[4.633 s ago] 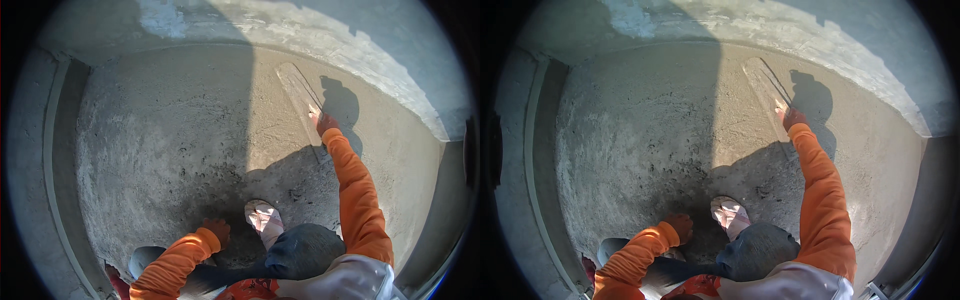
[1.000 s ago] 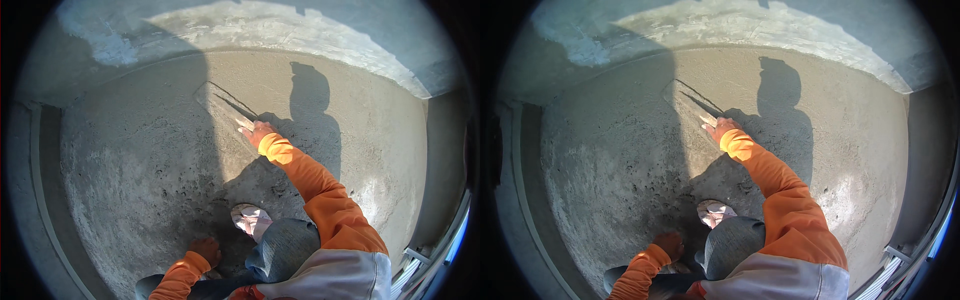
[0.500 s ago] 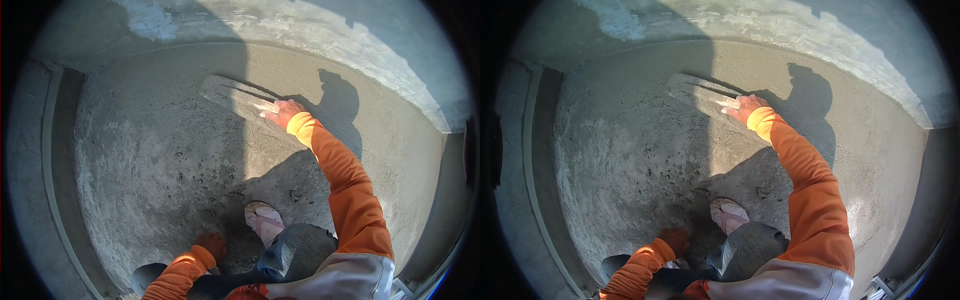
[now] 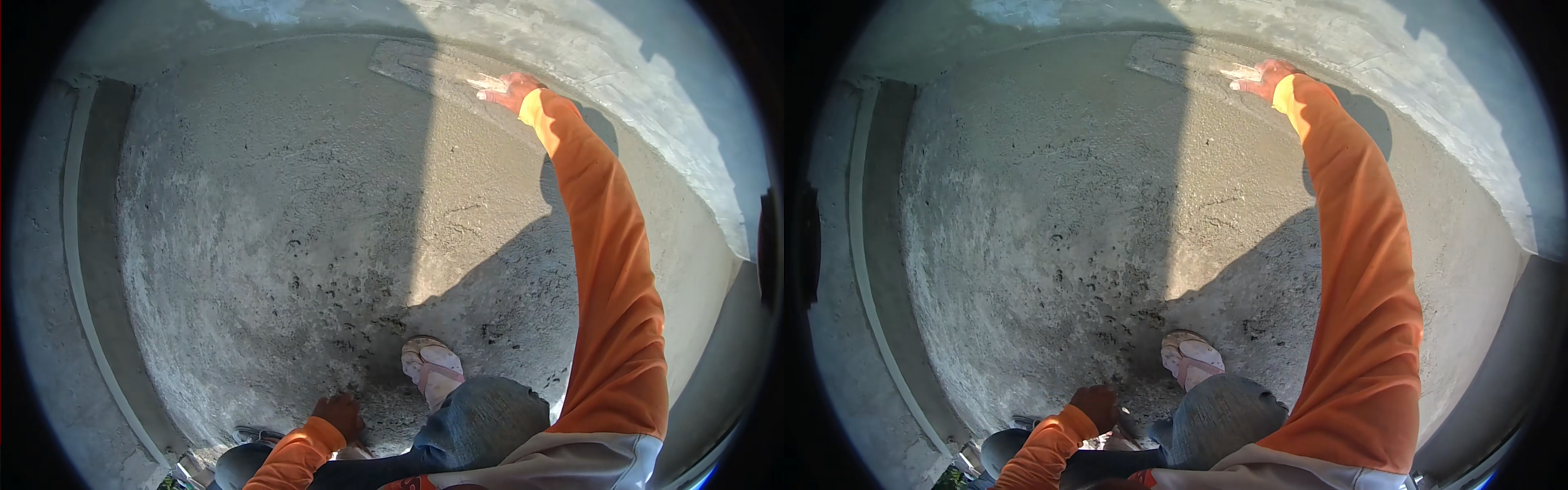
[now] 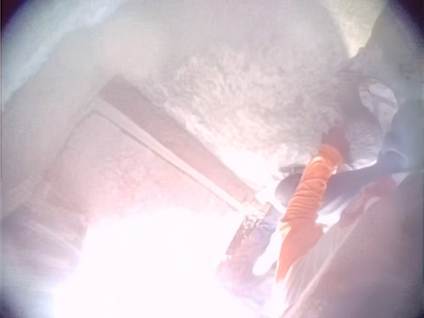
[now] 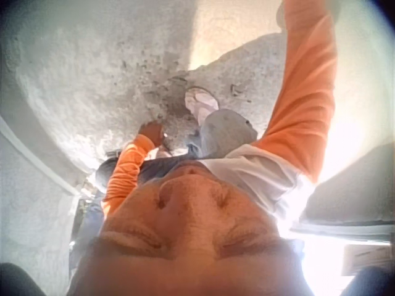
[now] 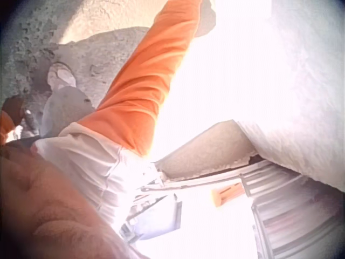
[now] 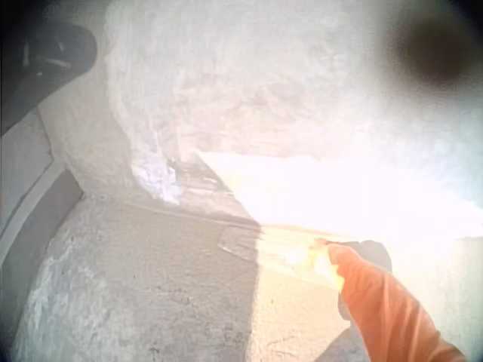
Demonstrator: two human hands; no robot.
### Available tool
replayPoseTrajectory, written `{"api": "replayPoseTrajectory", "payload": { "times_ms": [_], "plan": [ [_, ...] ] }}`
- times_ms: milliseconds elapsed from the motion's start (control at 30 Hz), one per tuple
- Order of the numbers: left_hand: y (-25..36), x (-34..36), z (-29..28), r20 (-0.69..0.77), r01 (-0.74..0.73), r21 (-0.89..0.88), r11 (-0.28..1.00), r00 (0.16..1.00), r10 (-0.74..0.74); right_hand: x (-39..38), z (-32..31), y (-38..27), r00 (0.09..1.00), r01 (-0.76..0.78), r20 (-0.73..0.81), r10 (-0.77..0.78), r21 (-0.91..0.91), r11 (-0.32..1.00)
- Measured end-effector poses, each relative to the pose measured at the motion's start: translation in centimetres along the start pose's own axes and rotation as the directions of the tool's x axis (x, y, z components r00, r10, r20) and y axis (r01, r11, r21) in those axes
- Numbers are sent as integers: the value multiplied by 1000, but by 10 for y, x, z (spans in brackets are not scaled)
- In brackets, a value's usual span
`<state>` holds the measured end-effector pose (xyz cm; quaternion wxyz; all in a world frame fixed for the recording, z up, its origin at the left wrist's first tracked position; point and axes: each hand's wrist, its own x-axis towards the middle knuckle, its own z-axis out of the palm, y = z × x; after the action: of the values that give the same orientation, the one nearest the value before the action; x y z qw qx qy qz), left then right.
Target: The person smooths wet cement across the floor using a wooden float, then sets the tool aside and points at the floor surface.
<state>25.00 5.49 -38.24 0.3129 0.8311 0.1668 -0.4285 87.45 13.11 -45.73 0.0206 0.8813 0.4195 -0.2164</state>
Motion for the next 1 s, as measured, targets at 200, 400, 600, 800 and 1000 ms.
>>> {"api": "replayPoseTrajectory", "payload": {
  "times_ms": [200, 400, 600, 800, 1000],
  "plan": [
    [1, 18, -12, -112, -74, 47, 996, 991, 79, -139, 46, -35, 958, 181, 231, -169, -33, 983],
    [14, 39, -32, -119, -142, 161, 977, 980, 162, -275, 105, -36, 873, 279, 409, -264, 25, 960],
    [20, 32, -54, -178, -174, 189, 967, 962, 208, -366, 117, 2, 864, 112, 478, -156, 120, 986],
    [3, 14, -113, 45, -40, 413, 910, 999, 24, -347, 91, 105, 883, -460, 49, 466, 287, 840],
    [-14, -1, -216, -254, 40, 492, 870, 962, 99, -270, 105, 199, 735, -606, -168, 656, 270, 748]
  ]
}}
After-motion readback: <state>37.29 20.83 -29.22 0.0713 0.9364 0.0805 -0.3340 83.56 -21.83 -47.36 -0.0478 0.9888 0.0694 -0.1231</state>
